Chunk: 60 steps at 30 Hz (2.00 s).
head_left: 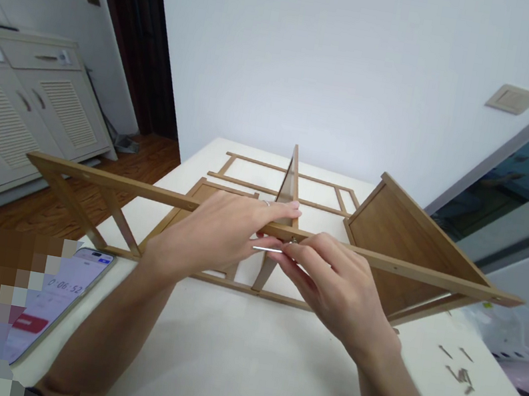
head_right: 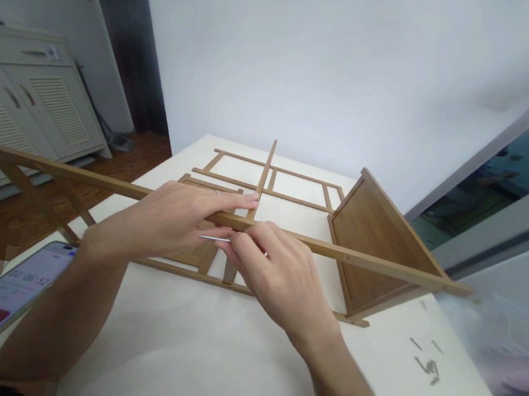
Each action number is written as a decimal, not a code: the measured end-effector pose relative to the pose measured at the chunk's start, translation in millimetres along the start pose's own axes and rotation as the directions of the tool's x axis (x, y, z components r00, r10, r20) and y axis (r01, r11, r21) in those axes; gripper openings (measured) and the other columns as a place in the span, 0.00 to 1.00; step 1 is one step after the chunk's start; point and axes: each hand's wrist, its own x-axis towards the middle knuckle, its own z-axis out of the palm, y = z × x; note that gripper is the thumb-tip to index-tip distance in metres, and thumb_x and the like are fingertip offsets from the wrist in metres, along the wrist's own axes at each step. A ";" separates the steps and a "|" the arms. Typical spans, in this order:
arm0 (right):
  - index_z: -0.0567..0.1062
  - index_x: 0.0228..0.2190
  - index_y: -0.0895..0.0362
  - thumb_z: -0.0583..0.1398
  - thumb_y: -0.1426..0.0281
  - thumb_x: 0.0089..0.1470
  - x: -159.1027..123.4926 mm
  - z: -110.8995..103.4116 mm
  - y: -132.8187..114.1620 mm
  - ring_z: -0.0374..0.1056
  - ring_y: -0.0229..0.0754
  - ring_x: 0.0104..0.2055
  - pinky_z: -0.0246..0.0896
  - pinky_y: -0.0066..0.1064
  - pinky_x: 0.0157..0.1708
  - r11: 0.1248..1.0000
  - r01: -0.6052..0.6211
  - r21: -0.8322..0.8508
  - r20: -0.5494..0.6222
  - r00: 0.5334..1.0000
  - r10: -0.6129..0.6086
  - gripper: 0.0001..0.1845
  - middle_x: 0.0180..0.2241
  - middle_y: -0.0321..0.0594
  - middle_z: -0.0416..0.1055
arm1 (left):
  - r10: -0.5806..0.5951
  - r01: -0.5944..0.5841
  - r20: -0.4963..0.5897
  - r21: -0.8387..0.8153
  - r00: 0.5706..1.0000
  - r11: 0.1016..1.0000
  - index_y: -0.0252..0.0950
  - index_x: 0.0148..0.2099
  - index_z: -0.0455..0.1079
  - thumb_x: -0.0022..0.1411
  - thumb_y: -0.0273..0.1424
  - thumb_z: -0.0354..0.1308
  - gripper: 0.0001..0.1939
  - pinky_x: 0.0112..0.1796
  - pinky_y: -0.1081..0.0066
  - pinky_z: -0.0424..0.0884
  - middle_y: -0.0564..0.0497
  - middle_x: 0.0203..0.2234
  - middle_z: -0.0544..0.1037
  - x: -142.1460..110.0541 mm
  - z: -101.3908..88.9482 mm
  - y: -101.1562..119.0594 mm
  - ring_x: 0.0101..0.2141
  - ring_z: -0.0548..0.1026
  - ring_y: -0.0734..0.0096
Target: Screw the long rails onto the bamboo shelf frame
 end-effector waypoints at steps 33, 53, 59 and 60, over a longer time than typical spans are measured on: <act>0.76 0.56 0.50 0.61 0.72 0.68 -5.9 -30.2 15.2 0.66 0.33 0.24 0.64 0.24 0.28 0.984 -0.161 0.079 -0.009 0.987 0.162 0.17 0.29 0.32 0.77 | -0.005 0.005 -0.017 0.004 1.000 1.000 0.51 0.69 0.64 0.74 0.42 0.55 0.24 0.46 0.66 0.75 0.54 0.56 0.82 -0.1 2.4 -0.6 0.53 0.82 0.58; 0.78 0.35 0.55 0.63 0.70 0.67 -8.3 -49.7 15.5 0.69 0.33 0.28 0.61 0.26 0.30 0.943 -0.275 0.186 0.278 0.936 0.218 0.06 0.32 0.35 0.75 | -0.021 0.022 -0.017 0.043 1.000 0.999 0.50 0.69 0.65 0.73 0.41 0.56 0.25 0.43 0.67 0.75 0.56 0.59 0.81 -1.8 2.5 -0.6 0.53 0.81 0.59; 0.77 0.38 0.54 0.61 0.71 0.68 -8.8 -46.2 13.6 0.72 0.35 0.32 0.61 0.26 0.32 0.930 -0.303 0.206 0.365 0.906 0.214 0.05 0.34 0.35 0.78 | -0.030 0.030 -0.019 0.040 0.999 0.999 0.51 0.69 0.66 0.73 0.41 0.56 0.25 0.46 0.66 0.75 0.56 0.59 0.80 -1.8 3.2 -0.7 0.53 0.81 0.58; 0.77 0.39 0.54 0.61 0.72 0.68 -8.5 -45.7 13.2 0.72 0.35 0.32 0.61 0.26 0.32 0.928 -0.310 0.209 0.377 0.901 0.216 0.04 0.34 0.34 0.78 | -0.029 0.030 -0.019 0.037 0.999 0.999 0.51 0.69 0.66 0.73 0.41 0.56 0.25 0.47 0.66 0.75 0.56 0.59 0.80 -1.7 3.6 -0.9 0.54 0.81 0.59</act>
